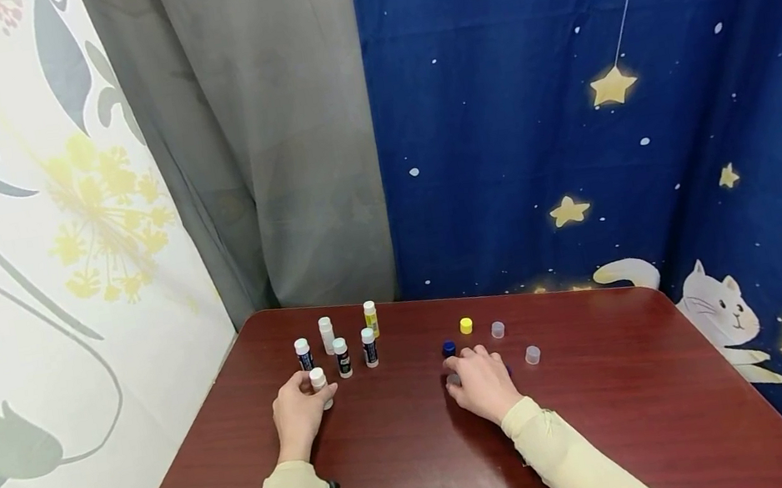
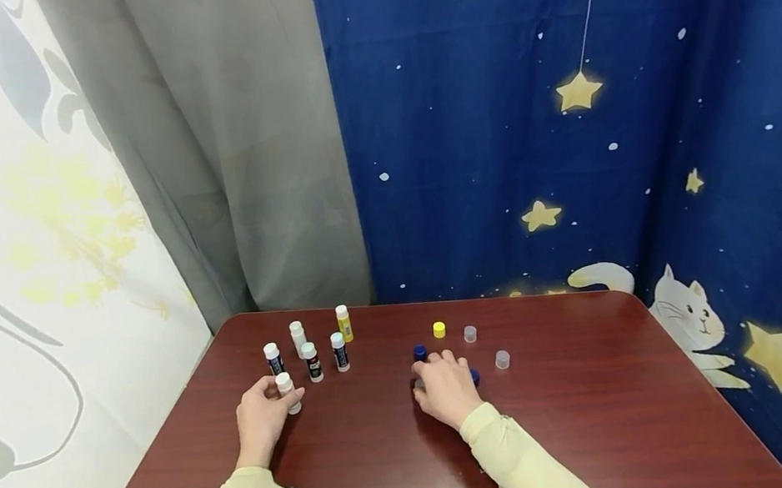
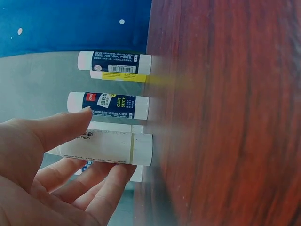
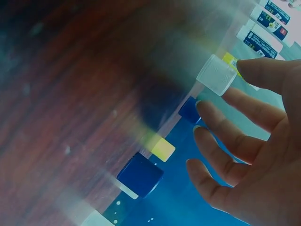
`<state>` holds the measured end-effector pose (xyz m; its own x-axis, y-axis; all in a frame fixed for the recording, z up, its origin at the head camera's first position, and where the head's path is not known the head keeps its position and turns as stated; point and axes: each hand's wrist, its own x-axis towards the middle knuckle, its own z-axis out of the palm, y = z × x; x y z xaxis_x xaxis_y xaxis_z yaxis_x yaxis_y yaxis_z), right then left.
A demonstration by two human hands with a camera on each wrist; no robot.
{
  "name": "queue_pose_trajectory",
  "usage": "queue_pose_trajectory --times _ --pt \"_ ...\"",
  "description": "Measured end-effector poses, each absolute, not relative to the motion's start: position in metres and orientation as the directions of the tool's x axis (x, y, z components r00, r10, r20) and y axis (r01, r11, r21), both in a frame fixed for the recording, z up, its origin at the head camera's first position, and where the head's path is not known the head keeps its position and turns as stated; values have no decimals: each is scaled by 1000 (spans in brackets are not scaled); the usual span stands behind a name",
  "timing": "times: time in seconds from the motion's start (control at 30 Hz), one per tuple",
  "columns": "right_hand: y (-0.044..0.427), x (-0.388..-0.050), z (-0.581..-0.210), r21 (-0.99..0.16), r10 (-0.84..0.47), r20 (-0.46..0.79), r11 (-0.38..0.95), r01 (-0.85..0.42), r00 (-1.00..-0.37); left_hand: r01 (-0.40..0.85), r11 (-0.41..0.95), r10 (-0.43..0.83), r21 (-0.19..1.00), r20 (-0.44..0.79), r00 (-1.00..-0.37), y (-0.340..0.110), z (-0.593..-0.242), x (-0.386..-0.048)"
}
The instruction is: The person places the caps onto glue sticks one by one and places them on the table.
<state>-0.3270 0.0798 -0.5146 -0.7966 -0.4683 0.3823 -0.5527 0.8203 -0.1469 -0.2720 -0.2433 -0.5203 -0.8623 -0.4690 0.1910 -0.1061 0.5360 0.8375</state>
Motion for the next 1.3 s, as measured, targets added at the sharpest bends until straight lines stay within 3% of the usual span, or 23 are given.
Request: queue_pose_trajectory --times 0.67,1.3 --pt "83 -324 -509 -150 -475 379 815 -559 -794 -127 591 -459 797 202 -865 -242 -516 -269" --pt "88 -319 -486 -206 -435 423 808 -552 -795 -57 635 -424 770 287 -859 -231 -496 -265"
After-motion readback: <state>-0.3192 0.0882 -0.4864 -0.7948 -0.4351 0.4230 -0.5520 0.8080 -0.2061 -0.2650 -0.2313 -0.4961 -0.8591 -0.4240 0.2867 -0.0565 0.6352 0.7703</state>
